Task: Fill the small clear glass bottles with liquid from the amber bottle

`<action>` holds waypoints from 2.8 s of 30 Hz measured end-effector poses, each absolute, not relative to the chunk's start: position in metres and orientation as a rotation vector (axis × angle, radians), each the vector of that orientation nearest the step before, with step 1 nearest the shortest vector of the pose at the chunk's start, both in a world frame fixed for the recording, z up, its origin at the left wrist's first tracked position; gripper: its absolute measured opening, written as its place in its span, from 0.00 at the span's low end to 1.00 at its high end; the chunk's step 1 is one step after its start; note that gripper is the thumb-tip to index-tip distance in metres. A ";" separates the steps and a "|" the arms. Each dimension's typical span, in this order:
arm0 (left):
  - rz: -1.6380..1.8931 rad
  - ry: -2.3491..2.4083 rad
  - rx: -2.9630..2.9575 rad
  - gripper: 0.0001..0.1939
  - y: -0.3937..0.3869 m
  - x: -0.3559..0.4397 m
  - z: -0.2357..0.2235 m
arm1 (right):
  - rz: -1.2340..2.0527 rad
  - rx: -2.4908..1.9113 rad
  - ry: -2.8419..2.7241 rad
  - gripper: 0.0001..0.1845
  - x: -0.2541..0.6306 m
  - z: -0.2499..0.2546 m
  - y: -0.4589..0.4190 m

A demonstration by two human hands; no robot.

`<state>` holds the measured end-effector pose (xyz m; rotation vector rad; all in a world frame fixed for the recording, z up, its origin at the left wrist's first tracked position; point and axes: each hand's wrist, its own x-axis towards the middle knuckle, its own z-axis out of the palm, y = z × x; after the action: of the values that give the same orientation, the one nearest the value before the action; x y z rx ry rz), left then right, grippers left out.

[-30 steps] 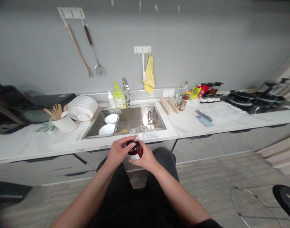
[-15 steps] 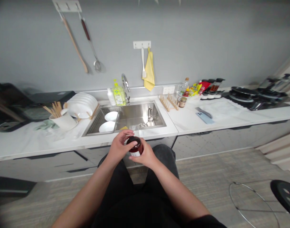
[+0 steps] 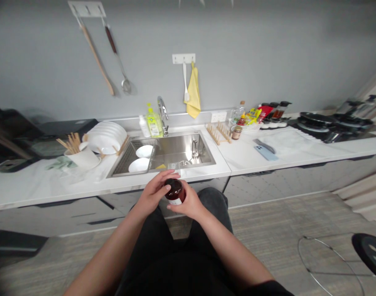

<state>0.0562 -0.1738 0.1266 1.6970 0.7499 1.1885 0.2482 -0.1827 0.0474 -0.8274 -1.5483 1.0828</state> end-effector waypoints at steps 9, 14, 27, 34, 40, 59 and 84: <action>1.199 0.822 1.758 0.29 -0.173 0.057 0.130 | 1.013 -0.862 -1.600 0.51 0.249 0.047 -0.183; 1.275 0.914 1.749 0.20 -0.175 0.056 0.131 | 0.996 -0.853 -1.597 0.50 0.252 0.041 -0.180; 1.530 0.965 1.408 0.14 -0.172 0.051 0.127 | 0.949 -0.876 -1.603 0.49 0.256 0.039 -0.180; 1.644 0.916 1.048 0.19 -0.166 0.015 0.110 | 0.911 -0.925 -1.601 0.48 0.263 0.034 -0.176; 1.666 1.312 1.118 0.26 -0.159 -0.056 0.077 | 0.907 -0.969 -1.596 0.47 0.267 0.032 -0.167; 0.983 2.789 1.044 0.19 -0.102 -0.301 0.064 | 0.923 -1.073 -1.521 0.50 0.277 0.021 -0.146; 1.403 2.667 1.188 0.10 -0.130 -0.221 0.056 | 0.962 -1.007 -1.512 0.45 0.272 0.030 -0.152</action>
<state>-0.2212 -0.1303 0.0559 1.1881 2.6668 1.4028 0.2717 -0.1517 0.0305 -1.0074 -1.5120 0.9621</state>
